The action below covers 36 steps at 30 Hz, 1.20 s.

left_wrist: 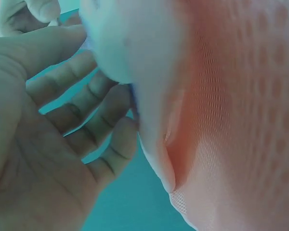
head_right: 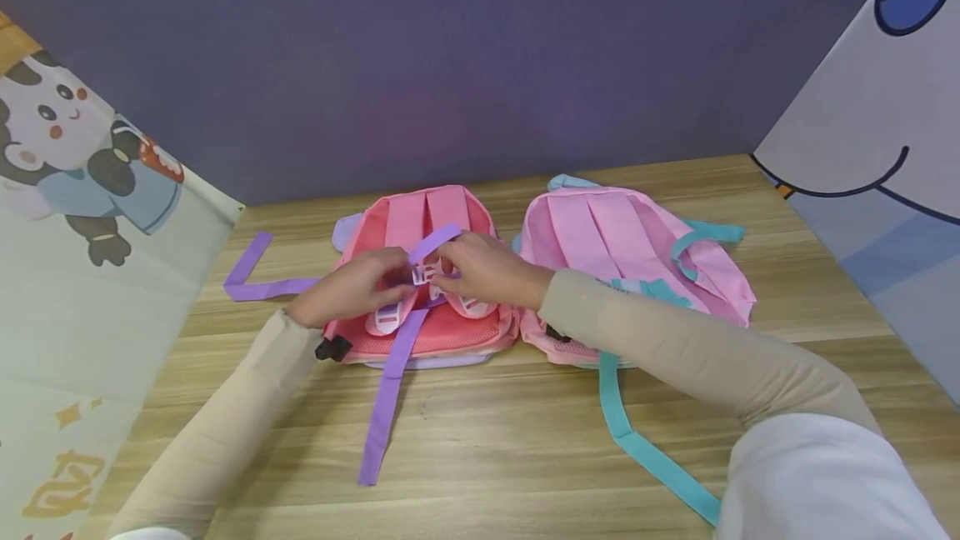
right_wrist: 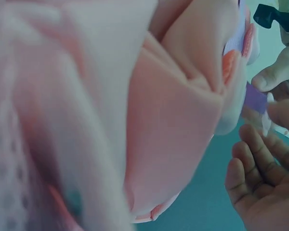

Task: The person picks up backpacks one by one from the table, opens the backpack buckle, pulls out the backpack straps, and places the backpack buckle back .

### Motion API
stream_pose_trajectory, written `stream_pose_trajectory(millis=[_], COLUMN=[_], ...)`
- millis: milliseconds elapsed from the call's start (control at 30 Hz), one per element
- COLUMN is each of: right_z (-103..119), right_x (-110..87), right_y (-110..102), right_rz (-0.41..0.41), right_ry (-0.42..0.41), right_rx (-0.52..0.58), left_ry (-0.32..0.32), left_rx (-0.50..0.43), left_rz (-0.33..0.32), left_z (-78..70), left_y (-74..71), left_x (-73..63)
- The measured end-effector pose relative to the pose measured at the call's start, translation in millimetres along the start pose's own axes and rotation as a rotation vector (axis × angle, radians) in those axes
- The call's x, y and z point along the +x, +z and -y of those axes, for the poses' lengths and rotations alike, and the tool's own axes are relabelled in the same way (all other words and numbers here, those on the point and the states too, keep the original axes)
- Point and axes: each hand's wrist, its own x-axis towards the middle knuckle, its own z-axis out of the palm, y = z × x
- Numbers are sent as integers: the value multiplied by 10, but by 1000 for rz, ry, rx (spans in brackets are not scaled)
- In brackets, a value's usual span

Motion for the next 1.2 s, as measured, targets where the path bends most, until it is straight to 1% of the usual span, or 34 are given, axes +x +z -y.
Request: stream_pose_trajectory(millis=[133, 267, 400, 500, 667, 767, 1000, 1100, 1200], right_z=[-34, -80, -117, -145, -207, -243, -289, -302, -324], right_x=[13, 14, 1, -34, -104, -120, -142, -163, -179], right_y=[12, 41, 40, -1, -107, -137, -151, -157, -134], right_rz=[53, 94, 112, 108, 51, 33, 17, 17, 50], right_ry=[-26, -34, -33, -7, 74, 87, -14, -31, -28], right_rx=[-6, -24, -10, -3, -25, -28, -8, -11, -26], left_ry=[5, 5, -1, -21, -42, -42, -55, -60, -74], left_rx=[-16, -14, 24, 59, 89, 101, 111, 110, 104], left_rz=[24, 48, 59, 72, 85, 79, 77, 91, 108], left_z=[15, 21, 18, 15, -1, 2, 10, 11, 15], left_y=[3, 39, 83, 102, 111, 112, 123, 131, 136], left_x=[-15, 5, 48, 74, 90, 92, 98, 93, 75])
